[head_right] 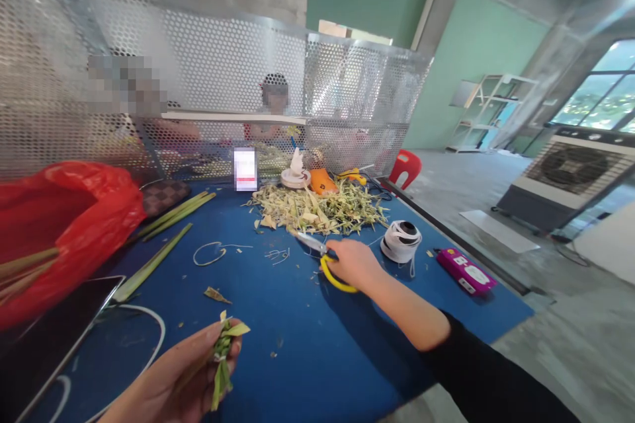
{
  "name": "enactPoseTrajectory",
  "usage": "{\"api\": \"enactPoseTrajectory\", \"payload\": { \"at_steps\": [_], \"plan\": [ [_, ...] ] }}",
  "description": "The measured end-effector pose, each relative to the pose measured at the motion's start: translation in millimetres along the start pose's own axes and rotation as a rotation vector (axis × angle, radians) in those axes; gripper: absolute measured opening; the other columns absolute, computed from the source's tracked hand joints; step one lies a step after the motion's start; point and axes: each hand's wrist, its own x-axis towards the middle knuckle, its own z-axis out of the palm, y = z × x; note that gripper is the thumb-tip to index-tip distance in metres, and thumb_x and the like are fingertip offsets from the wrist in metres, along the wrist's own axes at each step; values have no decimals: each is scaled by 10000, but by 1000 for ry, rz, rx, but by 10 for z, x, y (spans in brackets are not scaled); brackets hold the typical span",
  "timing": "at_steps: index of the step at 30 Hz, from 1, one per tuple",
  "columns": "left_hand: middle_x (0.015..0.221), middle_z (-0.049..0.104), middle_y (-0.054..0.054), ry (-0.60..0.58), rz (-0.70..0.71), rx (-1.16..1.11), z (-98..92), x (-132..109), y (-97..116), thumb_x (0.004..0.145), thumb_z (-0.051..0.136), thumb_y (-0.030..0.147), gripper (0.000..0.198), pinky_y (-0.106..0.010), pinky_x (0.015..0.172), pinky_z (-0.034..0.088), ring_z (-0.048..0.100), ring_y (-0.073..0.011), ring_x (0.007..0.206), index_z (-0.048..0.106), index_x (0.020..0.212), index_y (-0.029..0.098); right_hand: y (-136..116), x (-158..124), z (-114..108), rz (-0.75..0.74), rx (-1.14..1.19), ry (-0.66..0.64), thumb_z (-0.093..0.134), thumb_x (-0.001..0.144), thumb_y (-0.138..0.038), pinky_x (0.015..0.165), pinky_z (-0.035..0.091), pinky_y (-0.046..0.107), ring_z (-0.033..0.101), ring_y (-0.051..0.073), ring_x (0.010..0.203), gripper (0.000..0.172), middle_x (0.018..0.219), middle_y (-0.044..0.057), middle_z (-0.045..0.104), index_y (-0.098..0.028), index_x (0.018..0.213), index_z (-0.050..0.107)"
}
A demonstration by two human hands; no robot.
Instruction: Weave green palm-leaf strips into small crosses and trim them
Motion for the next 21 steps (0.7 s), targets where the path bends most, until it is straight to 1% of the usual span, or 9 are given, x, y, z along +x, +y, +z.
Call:
{"api": "enactPoseTrajectory", "payload": {
  "at_steps": [2, 5, 6, 10, 12, 14, 16, 19, 21],
  "plan": [
    [804, 702, -90, 22, 13, -6, -17, 25, -19, 671, 735, 306, 195, -237, 573, 528, 618, -167, 661, 747, 806, 166, -17, 162, -54, -4, 21, 36, 511, 852, -394, 640, 360, 258, 610, 244, 847, 329, 887, 110, 661, -195, 1086, 628],
    [791, 700, -93, 50, 9, -31, -14, 19, -26, 664, 742, 321, 233, -213, 569, 508, 618, -156, 668, 742, 818, 146, 3, 137, -127, -26, 88, -10, 549, 815, -451, 590, 368, 244, 603, 209, 710, 338, 777, 61, 672, -204, 1018, 658],
    [781, 698, -89, 45, -3, -39, -3, 4, -22, 663, 743, 326, 240, -208, 569, 502, 616, -152, 666, 739, 816, 141, -3, 67, -133, -52, 128, -55, 555, 805, -469, 564, 365, 229, 586, 180, 654, 316, 732, 31, 661, -218, 957, 674],
    [747, 687, -65, -17, -54, -46, 61, -81, 11, 663, 747, 317, 237, -199, 592, 482, 595, -126, 640, 727, 810, 132, -219, -302, -43, -245, 475, -421, 690, 694, -409, 509, 321, 190, 515, 119, 600, 260, 696, -41, 614, -246, 897, 688],
    [764, 688, -62, -41, -55, -48, 83, -104, 22, 669, 745, 303, 235, -201, 608, 477, 584, -118, 637, 722, 829, 133, -411, -398, 37, -306, 516, -483, 739, 639, -399, 495, 297, 182, 479, 102, 582, 258, 652, -63, 580, -256, 848, 694],
    [780, 687, -65, -52, -47, -46, 87, -103, 21, 686, 730, 297, 232, -205, 617, 472, 578, -115, 638, 717, 848, 131, -562, -365, 107, -317, 488, -430, 734, 645, -386, 490, 284, 186, 456, 96, 561, 220, 609, -69, 555, -259, 820, 692],
    [782, 679, -69, -55, -40, -34, 75, -84, 9, 714, 703, 297, 228, -205, 623, 466, 575, -115, 649, 713, 862, 123, -591, -217, 152, -279, 416, -363, 720, 651, -419, 480, 280, 195, 453, 102, 539, 217, 585, -62, 553, -249, 780, 684],
    [790, 667, -72, -58, -26, -23, 44, -45, -12, 746, 671, 320, 244, -202, 619, 457, 572, -118, 671, 711, 874, 116, -381, 94, 175, -162, 290, -229, 628, 719, -502, 512, 329, 219, 538, 147, 577, 281, 626, -21, 626, -248, 818, 696],
    [794, 662, -69, -70, -17, -25, 25, -25, -25, 749, 668, 340, 260, -195, 603, 447, 565, -114, 668, 712, 876, 117, -164, 251, 166, -16, 196, -114, 628, 715, -495, 565, 378, 238, 611, 197, 683, 308, 737, 24, 689, -244, 873, 710]
  ]
}}
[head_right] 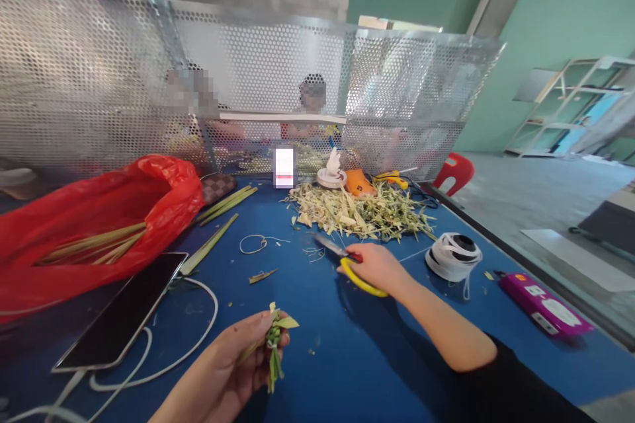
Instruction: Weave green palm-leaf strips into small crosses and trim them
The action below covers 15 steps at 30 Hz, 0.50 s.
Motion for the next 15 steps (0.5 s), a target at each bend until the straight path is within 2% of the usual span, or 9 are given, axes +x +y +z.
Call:
{"api": "enactPoseTrajectory", "payload": {
  "at_steps": [3, 5, 8, 11, 12, 13, 15],
  "plan": [
    [764, 654, -57, -36, -4, 1, -16, 15, -22, 733, 687, 353, 262, -185, 570, 428, 547, -101, 626, 713, 855, 122, 172, 35, -68, 92, -36, 91, 601, 744, -473, 626, 418, 279, 638, 253, 780, 362, 836, 85, 711, -213, 974, 702],
    [757, 657, -58, -54, -11, 0, -15, 16, -40, 719, 700, 355, 261, -186, 563, 421, 547, -104, 624, 713, 844, 126, 88, -48, -44, 40, 24, 101, 600, 749, -493, 623, 424, 268, 634, 225, 743, 402, 831, 59, 708, -232, 1044, 676],
    [748, 662, -59, -63, 3, -12, -8, 14, -64, 701, 715, 337, 237, -194, 566, 423, 556, -117, 635, 710, 825, 134, -290, -205, 110, -258, 89, 23, 617, 741, -511, 577, 397, 233, 587, 164, 634, 399, 733, 2, 665, -270, 1058, 651],
    [734, 666, -58, -30, 45, -26, -8, 21, -73, 709, 703, 333, 216, -204, 561, 427, 560, -123, 630, 703, 801, 138, -694, -237, 323, -523, -4, -72, 633, 737, -437, 614, 382, 235, 597, 170, 710, 329, 812, 15, 656, -290, 1030, 653],
    [735, 669, -61, -10, 55, -26, -9, 24, -73, 717, 694, 337, 216, -206, 564, 429, 566, -126, 636, 701, 799, 137, -782, -196, 383, -546, -8, -102, 626, 743, -418, 633, 382, 240, 603, 176, 739, 324, 846, 24, 656, -289, 1039, 648],
    [737, 671, -64, 11, 65, -28, -12, 28, -72, 724, 687, 341, 218, -207, 568, 432, 572, -129, 643, 699, 802, 137, -837, -127, 428, -489, 16, -95, 625, 743, -384, 653, 384, 250, 605, 183, 758, 301, 859, 28, 654, -288, 1027, 652],
    [745, 675, -67, 43, 74, -27, -17, 31, -68, 731, 682, 343, 225, -207, 573, 434, 580, -130, 648, 697, 813, 134, -847, 88, 464, -253, 157, -47, 663, 701, -329, 700, 389, 279, 608, 209, 793, 273, 863, 34, 655, -282, 970, 671]
  ]
}}
